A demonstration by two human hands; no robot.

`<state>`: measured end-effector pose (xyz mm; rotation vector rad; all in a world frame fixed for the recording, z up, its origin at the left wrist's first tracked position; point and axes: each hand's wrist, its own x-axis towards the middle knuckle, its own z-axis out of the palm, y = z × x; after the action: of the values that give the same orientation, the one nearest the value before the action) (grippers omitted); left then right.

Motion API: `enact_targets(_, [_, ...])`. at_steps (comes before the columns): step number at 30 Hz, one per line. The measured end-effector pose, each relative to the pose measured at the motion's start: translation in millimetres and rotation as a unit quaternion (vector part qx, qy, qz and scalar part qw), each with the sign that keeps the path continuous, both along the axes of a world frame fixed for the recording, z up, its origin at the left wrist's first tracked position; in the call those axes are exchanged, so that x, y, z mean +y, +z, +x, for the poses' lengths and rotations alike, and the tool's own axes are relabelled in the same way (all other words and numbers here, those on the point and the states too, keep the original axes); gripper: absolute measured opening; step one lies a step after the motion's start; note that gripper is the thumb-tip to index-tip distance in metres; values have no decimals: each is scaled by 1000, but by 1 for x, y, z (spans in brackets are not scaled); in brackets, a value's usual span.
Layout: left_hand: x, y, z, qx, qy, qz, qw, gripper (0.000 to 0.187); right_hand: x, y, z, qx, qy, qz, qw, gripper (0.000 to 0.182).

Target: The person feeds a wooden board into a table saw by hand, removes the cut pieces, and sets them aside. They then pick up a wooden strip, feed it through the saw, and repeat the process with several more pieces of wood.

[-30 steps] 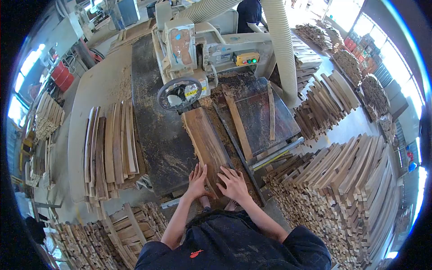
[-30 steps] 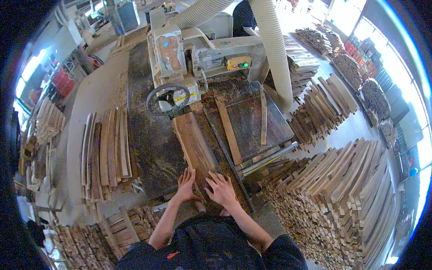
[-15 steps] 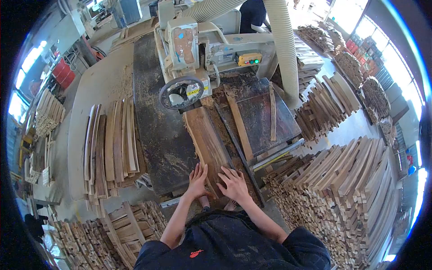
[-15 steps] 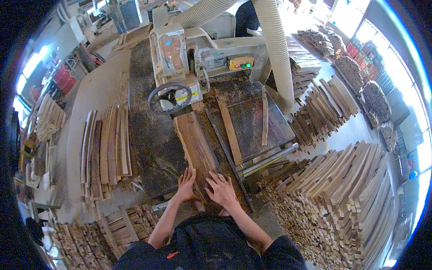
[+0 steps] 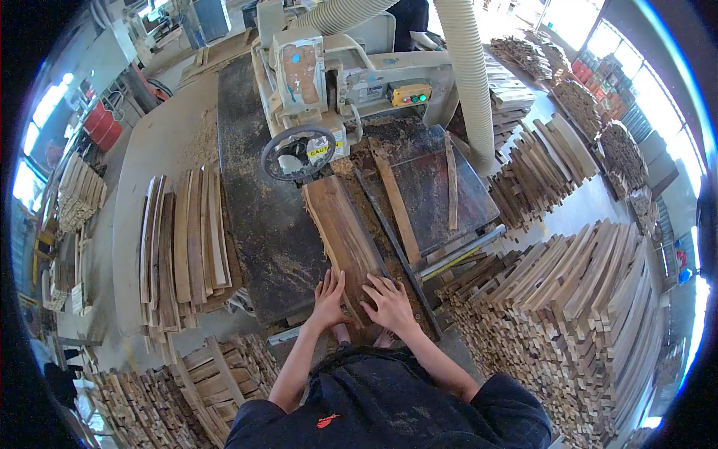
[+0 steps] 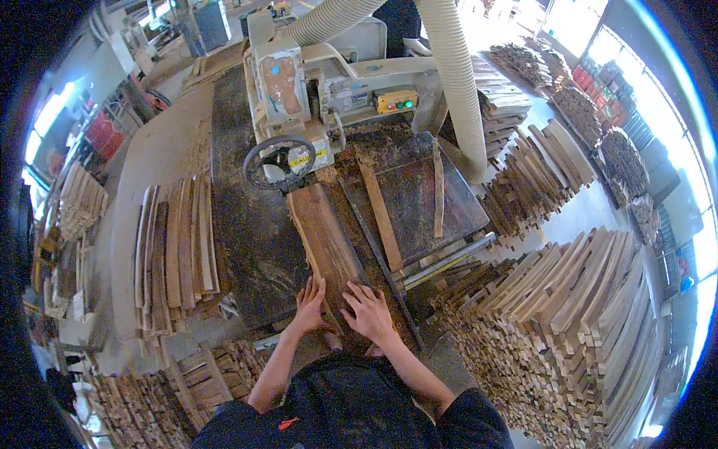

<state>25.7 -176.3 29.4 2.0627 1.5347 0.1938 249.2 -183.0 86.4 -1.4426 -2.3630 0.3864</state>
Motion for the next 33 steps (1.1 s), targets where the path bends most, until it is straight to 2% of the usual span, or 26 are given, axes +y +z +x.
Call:
enact_targets(20, [1, -7, -1, 5, -3, 4, 1000, 160, 1, -2, -1, 4, -4, -7, 1000, 42])
enact_targets(26, [1, -5, -1, 7, -10, 4, 1000, 159, 1, -2, -1, 8, -4, 8, 1000, 41])
enact_targets(29, [0, -13, -1, 4, 7, 4, 1000, 153, 1, -2, -1, 16, -3, 18, 1000, 41])
enact_targets(33, [0, -21, -1, 13, -1, 24, 1000, 160, 1, -2, -2, 24, 10, 4, 1000, 41])
